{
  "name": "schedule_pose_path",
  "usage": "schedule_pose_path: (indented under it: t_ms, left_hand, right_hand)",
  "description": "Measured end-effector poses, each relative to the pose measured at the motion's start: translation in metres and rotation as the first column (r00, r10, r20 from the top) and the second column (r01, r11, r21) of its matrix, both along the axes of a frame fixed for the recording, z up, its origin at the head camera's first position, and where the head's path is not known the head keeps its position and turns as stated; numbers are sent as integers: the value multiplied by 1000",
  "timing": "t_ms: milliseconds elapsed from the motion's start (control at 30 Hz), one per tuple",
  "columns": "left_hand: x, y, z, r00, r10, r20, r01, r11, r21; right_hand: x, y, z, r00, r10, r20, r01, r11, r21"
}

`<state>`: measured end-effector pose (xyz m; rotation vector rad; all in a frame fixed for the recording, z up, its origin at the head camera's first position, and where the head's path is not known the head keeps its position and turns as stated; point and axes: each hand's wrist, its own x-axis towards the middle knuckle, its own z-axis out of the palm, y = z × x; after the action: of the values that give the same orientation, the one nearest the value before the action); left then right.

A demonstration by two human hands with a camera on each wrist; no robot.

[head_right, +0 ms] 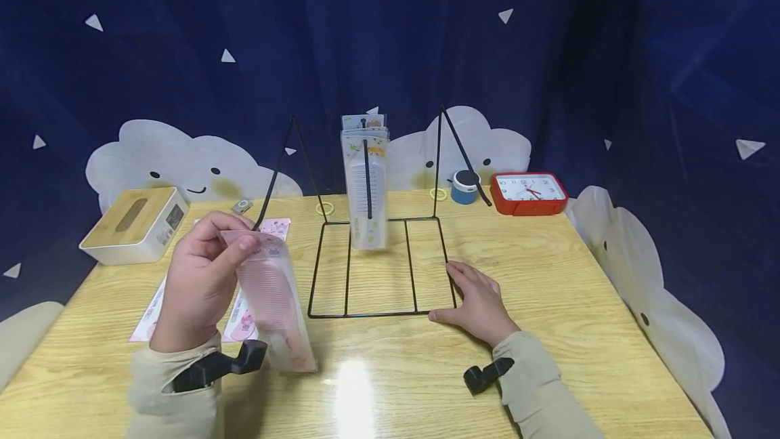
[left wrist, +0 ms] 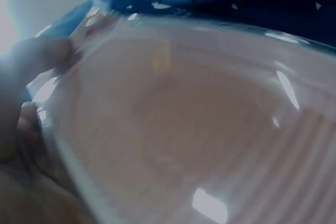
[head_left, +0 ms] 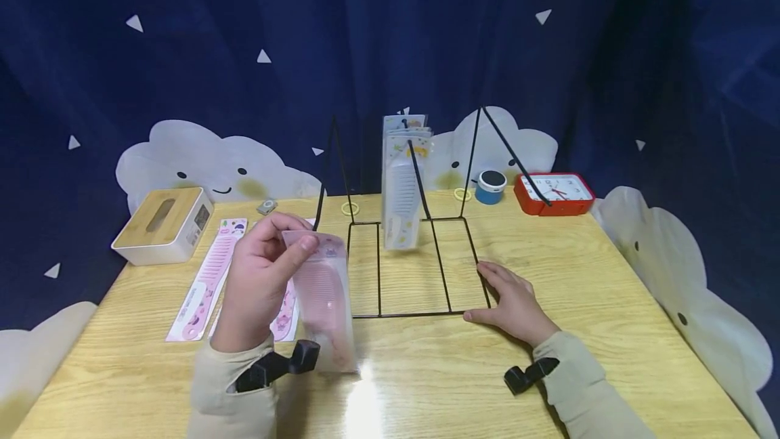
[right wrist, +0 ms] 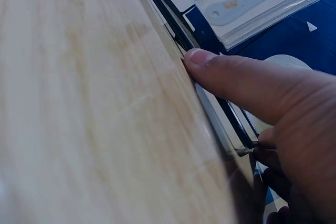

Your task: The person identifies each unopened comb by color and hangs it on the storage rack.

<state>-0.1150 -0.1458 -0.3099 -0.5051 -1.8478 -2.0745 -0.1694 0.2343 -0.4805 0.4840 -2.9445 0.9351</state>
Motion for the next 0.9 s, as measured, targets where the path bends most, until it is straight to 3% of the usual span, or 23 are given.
schedule_pose_path:
  t_ms: [200, 433, 633, 900]
  left_hand:
    - [0, 10, 2, 1000, 18, -20, -16, 995, 97]
    - [0, 16, -3, 996, -24, -80, 39, 983, 181]
    - [-1, 18, -3, 994, -40, -101, 59, 978, 198]
    - [-1, 18, 0, 997, -10, -71, 23, 982, 188]
  right_hand:
    - [0, 0, 1, 1000, -5, -1, 5, 1000, -4]
    - [1, 0, 2, 1000, -9, 8, 9, 1000, 0]
    - [3, 0, 3, 1000, -10, 3, 10, 1000, 9]
    - [3, -1, 4, 1000, -9, -5, 9, 1000, 6]
